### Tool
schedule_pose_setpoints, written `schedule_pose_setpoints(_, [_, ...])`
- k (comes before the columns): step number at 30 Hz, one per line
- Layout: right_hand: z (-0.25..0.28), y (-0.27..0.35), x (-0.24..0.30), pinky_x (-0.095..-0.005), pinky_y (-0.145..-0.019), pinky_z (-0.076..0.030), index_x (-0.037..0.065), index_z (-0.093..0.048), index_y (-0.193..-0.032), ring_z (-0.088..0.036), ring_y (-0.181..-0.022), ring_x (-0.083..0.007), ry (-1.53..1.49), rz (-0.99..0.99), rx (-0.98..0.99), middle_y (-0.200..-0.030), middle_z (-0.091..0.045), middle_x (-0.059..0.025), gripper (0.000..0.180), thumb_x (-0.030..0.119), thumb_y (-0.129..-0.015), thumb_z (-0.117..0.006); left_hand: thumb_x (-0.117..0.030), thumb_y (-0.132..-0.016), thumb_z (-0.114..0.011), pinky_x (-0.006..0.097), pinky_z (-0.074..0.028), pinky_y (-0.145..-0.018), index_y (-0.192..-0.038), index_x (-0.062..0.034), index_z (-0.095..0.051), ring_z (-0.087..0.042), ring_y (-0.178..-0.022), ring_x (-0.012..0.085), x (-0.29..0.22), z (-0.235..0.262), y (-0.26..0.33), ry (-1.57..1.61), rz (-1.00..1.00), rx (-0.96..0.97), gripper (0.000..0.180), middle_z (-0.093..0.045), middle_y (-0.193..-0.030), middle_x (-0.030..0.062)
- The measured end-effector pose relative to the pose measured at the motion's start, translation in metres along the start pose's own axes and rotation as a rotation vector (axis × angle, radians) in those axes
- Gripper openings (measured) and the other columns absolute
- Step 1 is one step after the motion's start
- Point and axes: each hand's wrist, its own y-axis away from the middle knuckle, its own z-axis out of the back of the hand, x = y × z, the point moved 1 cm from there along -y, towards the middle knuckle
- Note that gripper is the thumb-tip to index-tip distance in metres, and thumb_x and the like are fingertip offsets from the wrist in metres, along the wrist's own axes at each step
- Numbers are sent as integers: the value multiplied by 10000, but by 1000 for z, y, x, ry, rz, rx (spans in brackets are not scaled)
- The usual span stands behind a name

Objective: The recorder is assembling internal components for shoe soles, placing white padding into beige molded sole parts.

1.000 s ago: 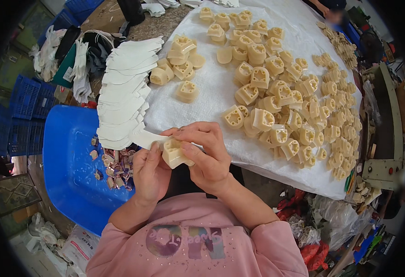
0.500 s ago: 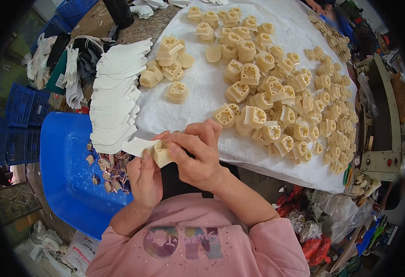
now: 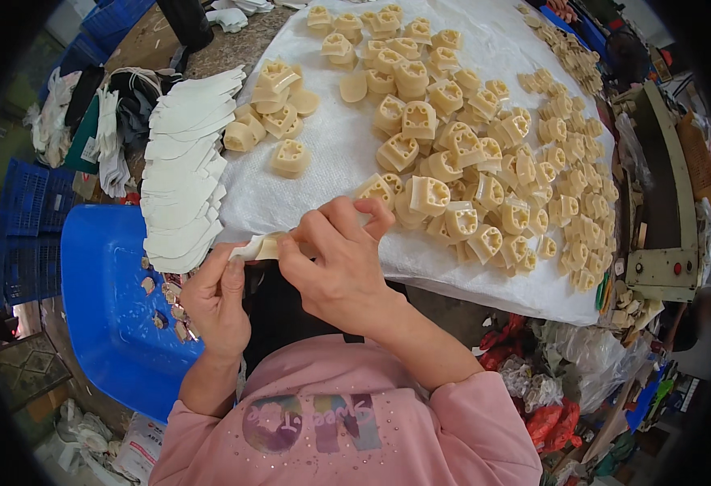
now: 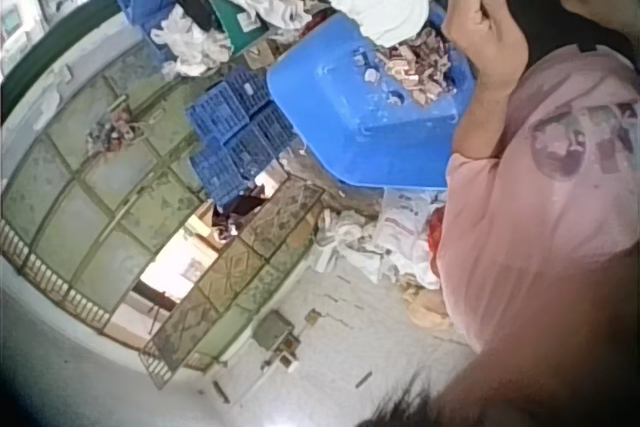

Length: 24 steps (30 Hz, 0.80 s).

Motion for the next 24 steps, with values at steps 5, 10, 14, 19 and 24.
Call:
schedule_pose_setpoints(5, [-3,2,0,-436,-726,-243,108,-531,-806,-446,-759,-221,0,-1,100,-735,-424,-28,261,70,-563,-619,-14,-876,-544,271,-421,-579,-986,70,-615,-531,-644,178,3,-5,3,-111,-51,33,156,-600,-785,125])
schedule_pose_setpoints(10, [-9,9,-6,-420,-715,-245,97,-518,-770,-442,-757,-227,29,70,71,-731,-423,-48,223,75,-574,-621,20,-830,-566,324,-458,-613,-1042,67,-596,-566,-684,266,6,-11,-4,-314,-310,91,219,-599,-811,152])
schedule_pose_setpoints(14, [-15,11,-14,-412,-729,-250,83,-550,-800,-442,-759,-237,-113,-2,35,-749,-442,-50,226,36,-590,-619,-21,-878,-545,266,-423,-623,-984,33,-627,-532,-734,168,6,-9,-1,-249,-211,154,145,-568,-855,110])
schedule_pose_setpoints(19, [-18,15,-17,-397,-753,-250,83,-578,-849,-441,-776,-237,-371,-84,33,-780,-461,-45,293,-36,-584,-617,-5,-833,-615,262,-456,-676,-991,11,-651,-555,-751,143,30,-7,3,146,-13,142,163,-571,-899,82])
schedule_pose_setpoints(24, [-12,16,-17,-374,-758,-248,85,-558,-861,-437,-804,-229,-585,-118,95,-791,-453,-49,309,-66,-595,-602,-81,-820,-651,257,-415,-605,-902,-13,-638,-504,-678,178,29,-9,-8,48,-237,206,108,-570,-763,68])
